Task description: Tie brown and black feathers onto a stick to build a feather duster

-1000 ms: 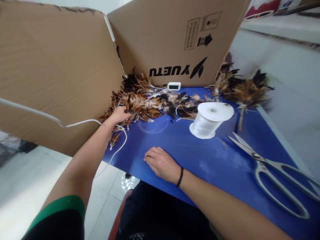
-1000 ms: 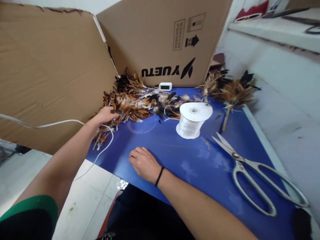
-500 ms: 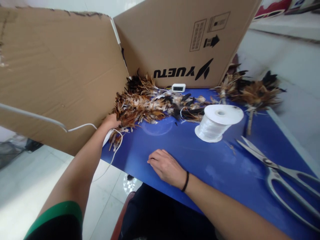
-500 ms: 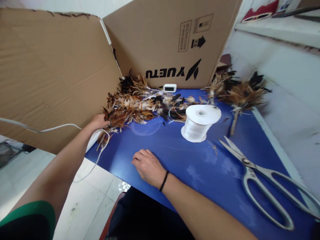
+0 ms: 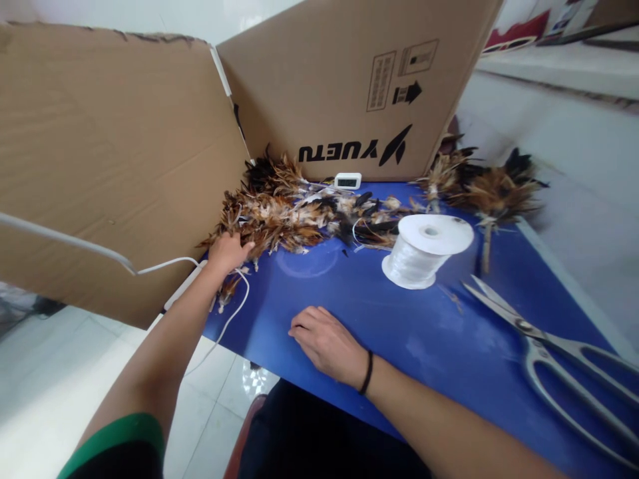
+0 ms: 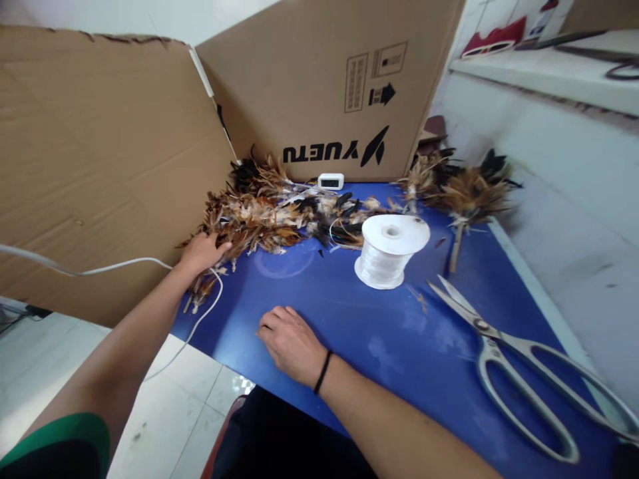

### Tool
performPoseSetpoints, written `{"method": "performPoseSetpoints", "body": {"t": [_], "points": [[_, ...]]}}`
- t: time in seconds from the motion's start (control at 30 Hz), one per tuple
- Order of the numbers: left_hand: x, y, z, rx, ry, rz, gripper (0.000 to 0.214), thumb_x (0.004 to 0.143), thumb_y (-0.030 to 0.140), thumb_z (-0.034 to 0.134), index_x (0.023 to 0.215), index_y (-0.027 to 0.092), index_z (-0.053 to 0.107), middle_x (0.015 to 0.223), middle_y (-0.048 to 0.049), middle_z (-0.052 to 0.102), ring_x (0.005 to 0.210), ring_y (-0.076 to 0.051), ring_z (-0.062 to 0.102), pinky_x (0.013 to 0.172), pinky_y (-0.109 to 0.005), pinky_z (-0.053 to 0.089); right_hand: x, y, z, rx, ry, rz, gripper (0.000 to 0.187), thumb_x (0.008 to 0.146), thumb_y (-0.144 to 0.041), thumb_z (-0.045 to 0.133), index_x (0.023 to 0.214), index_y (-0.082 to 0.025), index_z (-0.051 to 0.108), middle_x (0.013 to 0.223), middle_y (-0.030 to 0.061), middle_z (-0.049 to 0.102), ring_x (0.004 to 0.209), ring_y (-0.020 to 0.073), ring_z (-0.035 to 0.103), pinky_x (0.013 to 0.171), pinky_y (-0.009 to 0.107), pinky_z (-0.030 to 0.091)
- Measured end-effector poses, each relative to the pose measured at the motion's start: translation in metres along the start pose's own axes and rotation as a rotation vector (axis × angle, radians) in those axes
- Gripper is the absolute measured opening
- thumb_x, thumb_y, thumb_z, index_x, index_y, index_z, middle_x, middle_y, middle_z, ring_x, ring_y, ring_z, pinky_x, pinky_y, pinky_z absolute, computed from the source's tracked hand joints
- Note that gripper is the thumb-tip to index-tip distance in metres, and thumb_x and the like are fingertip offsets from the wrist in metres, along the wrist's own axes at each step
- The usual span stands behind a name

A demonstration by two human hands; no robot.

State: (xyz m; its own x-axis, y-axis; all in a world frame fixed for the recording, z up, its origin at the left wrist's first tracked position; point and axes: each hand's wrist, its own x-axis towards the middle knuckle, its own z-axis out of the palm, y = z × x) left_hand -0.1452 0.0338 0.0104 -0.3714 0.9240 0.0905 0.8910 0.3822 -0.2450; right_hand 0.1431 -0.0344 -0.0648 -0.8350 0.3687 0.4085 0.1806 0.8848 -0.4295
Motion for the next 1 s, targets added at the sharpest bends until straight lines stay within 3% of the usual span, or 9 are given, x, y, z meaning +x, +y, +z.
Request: {"method": "performPoseSetpoints", "body": {"t": [0.13, 0.33, 0.5, 0.63, 0.8, 0.9, 1.0], "points": [[0.020, 0.011, -0.012, -0.122, 0.237, 0.024, 0.052, 0.092, 0.037, 0.021, 0.109, 0.012, 0.063, 0.109, -0.0169, 0.060, 0.106, -0.026, 0.055, 0.093, -0.037, 0.040, 0.001, 0.001, -0.001, 0.009, -0.005, 0.003, 0.018, 0.091, -0.016, 0.046, 0.094, -0.019, 0.063, 0.097, 0.0038, 0.063, 0.091, 0.0167, 0.050, 0.079, 0.032, 0.035], [0.057, 0.046, 0.005, -0.158, 0.155, 0.073, 0.029, 0.082, 0.023, 0.047, 0.096, 0.012, 0.069, 0.103, -0.0160, 0.062, 0.093, -0.026, 0.060, 0.083, -0.034, 0.045, 0.002, 0.000, -0.002, 0.032, -0.005, 0.009, 0.018, 0.090, -0.015, 0.047, 0.095, -0.020, 0.063, 0.095, 0.0033, 0.063, 0.090, 0.0160, 0.049, 0.079, 0.031, 0.035], [0.070, 0.054, 0.018, -0.194, 0.164, 0.050, 0.025, 0.079, 0.025, 0.053, 0.095, 0.015, 0.069, 0.107, -0.0148, 0.059, 0.094, -0.026, 0.060, 0.080, -0.034, 0.046, 0.002, 0.001, -0.002, 0.031, -0.002, 0.018, 0.018, 0.089, -0.014, 0.047, 0.095, -0.020, 0.064, 0.095, 0.0034, 0.063, 0.091, 0.0161, 0.049, 0.080, 0.031, 0.035], [0.076, 0.048, 0.006, -0.239, 0.227, 0.060, 0.025, 0.082, 0.030, 0.051, 0.095, 0.015, 0.067, 0.108, -0.0126, 0.057, 0.099, -0.024, 0.056, 0.087, -0.032, 0.043, 0.002, 0.001, -0.002, 0.035, -0.001, 0.019, 0.018, 0.090, -0.015, 0.047, 0.095, -0.020, 0.064, 0.096, 0.0028, 0.064, 0.091, 0.0161, 0.049, 0.082, 0.032, 0.035], [0.063, 0.025, -0.035, -0.356, 0.524, 0.057, 0.027, 0.082, 0.034, 0.048, 0.083, 0.013, 0.065, 0.090, -0.0106, 0.060, 0.091, -0.022, 0.056, 0.086, -0.033, 0.041, 0.002, 0.002, -0.002, 0.038, 0.000, 0.007, 0.017, 0.090, -0.015, 0.047, 0.095, -0.019, 0.064, 0.095, 0.0031, 0.063, 0.091, 0.0156, 0.049, 0.079, 0.031, 0.036], [0.036, 0.004, -0.050, -0.301, 0.491, 0.037, 0.030, 0.082, 0.040, 0.047, 0.077, 0.015, 0.063, 0.079, -0.0083, 0.062, 0.079, -0.021, 0.057, 0.078, -0.033, 0.043, 0.001, 0.002, -0.001, 0.034, 0.006, 0.004, 0.016, 0.089, -0.014, 0.048, 0.093, -0.018, 0.063, 0.095, 0.0034, 0.063, 0.090, 0.0156, 0.049, 0.078, 0.031, 0.036], [0.009, -0.015, -0.042, -0.201, 0.340, 0.035, 0.026, 0.081, 0.038, 0.050, 0.075, 0.017, 0.063, 0.072, -0.0071, 0.062, 0.071, -0.021, 0.058, 0.071, -0.032, 0.044, 0.001, 0.002, -0.001, 0.030, 0.007, 0.002, 0.015, 0.089, -0.014, 0.048, 0.090, -0.018, 0.063, 0.094, 0.0034, 0.063, 0.090, 0.0158, 0.049, 0.078, 0.031, 0.036]]}}
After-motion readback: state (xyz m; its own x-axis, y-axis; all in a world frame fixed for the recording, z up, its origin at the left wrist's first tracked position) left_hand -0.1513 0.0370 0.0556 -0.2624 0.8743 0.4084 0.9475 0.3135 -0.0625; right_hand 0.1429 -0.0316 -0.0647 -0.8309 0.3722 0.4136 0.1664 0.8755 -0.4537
